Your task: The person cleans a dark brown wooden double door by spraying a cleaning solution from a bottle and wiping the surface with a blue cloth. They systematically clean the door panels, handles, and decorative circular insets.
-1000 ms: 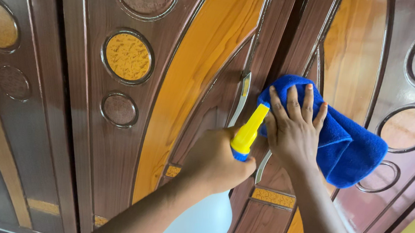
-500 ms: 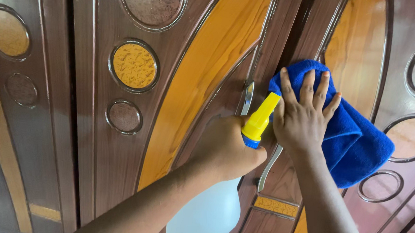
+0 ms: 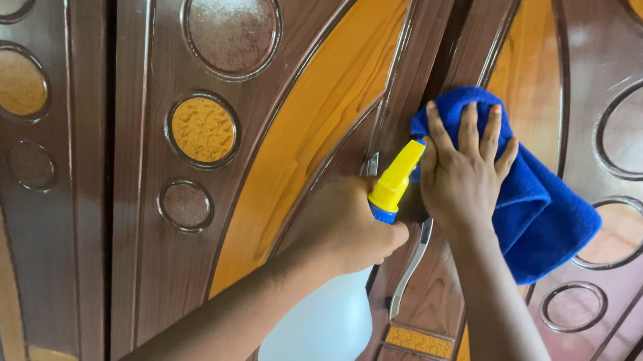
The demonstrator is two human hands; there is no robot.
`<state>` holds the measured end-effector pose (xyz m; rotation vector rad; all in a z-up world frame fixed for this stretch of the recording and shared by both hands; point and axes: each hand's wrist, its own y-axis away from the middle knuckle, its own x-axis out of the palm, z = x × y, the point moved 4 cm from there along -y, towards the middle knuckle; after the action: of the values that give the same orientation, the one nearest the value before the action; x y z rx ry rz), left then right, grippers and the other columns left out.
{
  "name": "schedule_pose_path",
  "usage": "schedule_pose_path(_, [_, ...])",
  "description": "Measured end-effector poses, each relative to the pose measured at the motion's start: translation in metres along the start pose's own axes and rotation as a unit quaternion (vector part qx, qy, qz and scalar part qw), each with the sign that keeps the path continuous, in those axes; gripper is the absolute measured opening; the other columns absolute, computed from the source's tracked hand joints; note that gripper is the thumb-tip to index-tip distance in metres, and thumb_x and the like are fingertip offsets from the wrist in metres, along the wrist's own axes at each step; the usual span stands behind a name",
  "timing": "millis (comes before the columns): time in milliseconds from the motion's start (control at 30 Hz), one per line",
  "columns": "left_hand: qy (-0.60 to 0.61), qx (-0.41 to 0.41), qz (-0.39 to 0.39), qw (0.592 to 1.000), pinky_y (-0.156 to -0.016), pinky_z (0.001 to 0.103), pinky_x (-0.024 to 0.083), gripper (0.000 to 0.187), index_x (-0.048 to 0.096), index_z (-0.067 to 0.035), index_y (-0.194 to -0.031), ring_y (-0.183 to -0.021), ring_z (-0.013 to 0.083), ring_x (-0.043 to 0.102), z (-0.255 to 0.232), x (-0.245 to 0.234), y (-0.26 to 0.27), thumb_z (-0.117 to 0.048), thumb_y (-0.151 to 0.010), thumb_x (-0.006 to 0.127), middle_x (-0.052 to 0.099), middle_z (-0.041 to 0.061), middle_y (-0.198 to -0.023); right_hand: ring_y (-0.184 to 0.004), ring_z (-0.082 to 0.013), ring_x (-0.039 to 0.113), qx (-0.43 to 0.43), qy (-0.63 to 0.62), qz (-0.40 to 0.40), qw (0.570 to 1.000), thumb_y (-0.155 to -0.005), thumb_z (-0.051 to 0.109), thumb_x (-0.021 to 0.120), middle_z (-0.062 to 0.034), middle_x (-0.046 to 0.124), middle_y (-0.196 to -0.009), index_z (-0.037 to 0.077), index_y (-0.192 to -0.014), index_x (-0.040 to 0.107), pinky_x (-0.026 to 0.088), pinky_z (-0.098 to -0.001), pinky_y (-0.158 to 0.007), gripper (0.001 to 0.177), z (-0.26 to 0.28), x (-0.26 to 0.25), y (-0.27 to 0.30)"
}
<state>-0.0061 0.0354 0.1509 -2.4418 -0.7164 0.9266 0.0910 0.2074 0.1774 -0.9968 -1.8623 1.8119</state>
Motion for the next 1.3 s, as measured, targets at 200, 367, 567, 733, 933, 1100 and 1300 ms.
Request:
schedule_pose_path(200, [0.044, 0.002, 0.003, 0.999, -0.058, 0.032, 0.06, 0.012, 0.068, -0.009, -0.078, -0.054, 0.0161, 0.075, -0.007, -0.002, -0.003, -0.018, -0.071, 0.069, 0.073, 0.006, -0.06, -0.145, -0.0386, 0.042, 0.005, 0.04, -0.016, 0.999, -0.108, 0.035, 0.048, -0.0109, 0.057, -0.147, 0.03, -0.146, 0.063, 0.029, -0.0631, -0.109, 0.041, 0.0, -0.011, 0.022])
schedule_pose_path(367, [0.06, 0.001, 0.006, 0.998, -0.058, 0.032, 0.061, 0.011, 0.068, -0.005, -0.074, -0.054, 0.0166, 0.075, -0.007, -0.001, -0.008, -0.017, -0.071, 0.069, 0.073, 0.007, -0.06, -0.139, -0.0351, 0.048, -0.004, 0.027, -0.019, 0.999, -0.104, 0.034, 0.056, -0.0091, 0.061, -0.139, 0.026, -0.142, 0.064, 0.036, -0.0554, -0.106, 0.039, -0.008, -0.012, 0.041])
schedule_pose_path(567, [0.038, -0.012, 0.004, 0.999, -0.06, 0.031, 0.059, 0.011, 0.069, -0.008, -0.076, -0.055, 0.0169, 0.074, -0.014, -0.001, -0.01, -0.018, -0.072, 0.069, 0.073, 0.007, -0.06, -0.142, -0.0367, 0.045, 0.024, -0.06, -0.062, 0.996, -0.097, 0.04, 0.064, -0.0111, 0.059, -0.142, 0.02, -0.137, 0.052, 0.032, -0.0583, -0.114, 0.046, -0.014, 0.003, 0.057])
schedule_pose_path(733, [0.026, 0.009, 0.0, 1.0, -0.058, 0.032, 0.059, 0.014, 0.07, -0.007, -0.076, -0.054, 0.0163, 0.074, -0.016, 0.001, -0.013, -0.019, -0.073, 0.067, 0.074, 0.006, -0.061, -0.148, -0.045, 0.027, -0.013, 0.004, -0.002, 1.0, -0.081, 0.039, 0.065, -0.0184, 0.045, -0.152, 0.029, -0.149, 0.048, 0.014, -0.0662, -0.117, 0.071, -0.005, 0.009, 0.073])
schedule_pose_path(933, [0.052, 0.021, 0.007, 0.998, -0.056, 0.031, 0.06, 0.012, 0.07, -0.005, -0.076, -0.052, 0.0162, 0.073, -0.015, 0.0, -0.015, -0.016, -0.073, 0.067, 0.072, 0.007, -0.059, -0.152, -0.0432, 0.021, -0.002, 0.055, 0.051, 0.997, -0.089, 0.048, 0.056, -0.0159, 0.039, -0.159, 0.036, -0.155, 0.043, 0.01, -0.072, -0.116, 0.068, -0.008, 0.013, 0.067])
schedule_pose_path(1100, [0.071, 0.03, 0.007, 0.997, -0.054, 0.032, 0.059, 0.011, 0.067, -0.005, -0.077, -0.051, 0.0165, 0.071, -0.019, -0.003, -0.017, -0.016, -0.075, 0.068, 0.071, 0.007, -0.058, -0.152, -0.0431, 0.021, -0.007, 0.047, 0.031, 0.998, -0.096, 0.055, 0.05, -0.0162, 0.039, -0.159, 0.033, -0.156, 0.042, 0.011, -0.0735, -0.115, 0.064, -0.01, 0.01, 0.051])
schedule_pose_path(1300, [0.052, 0.027, 0.002, 0.998, -0.055, 0.032, 0.058, 0.01, 0.068, -0.006, -0.079, -0.051, 0.0165, 0.071, -0.021, -0.01, -0.021, -0.014, -0.073, 0.068, 0.071, 0.007, -0.059, -0.152, -0.0429, 0.022, -0.003, 0.058, 0.028, 0.998, -0.096, 0.058, 0.049, -0.0164, 0.038, -0.159, 0.032, -0.155, 0.043, 0.011, -0.0741, -0.113, 0.065, -0.016, 0.01, 0.024])
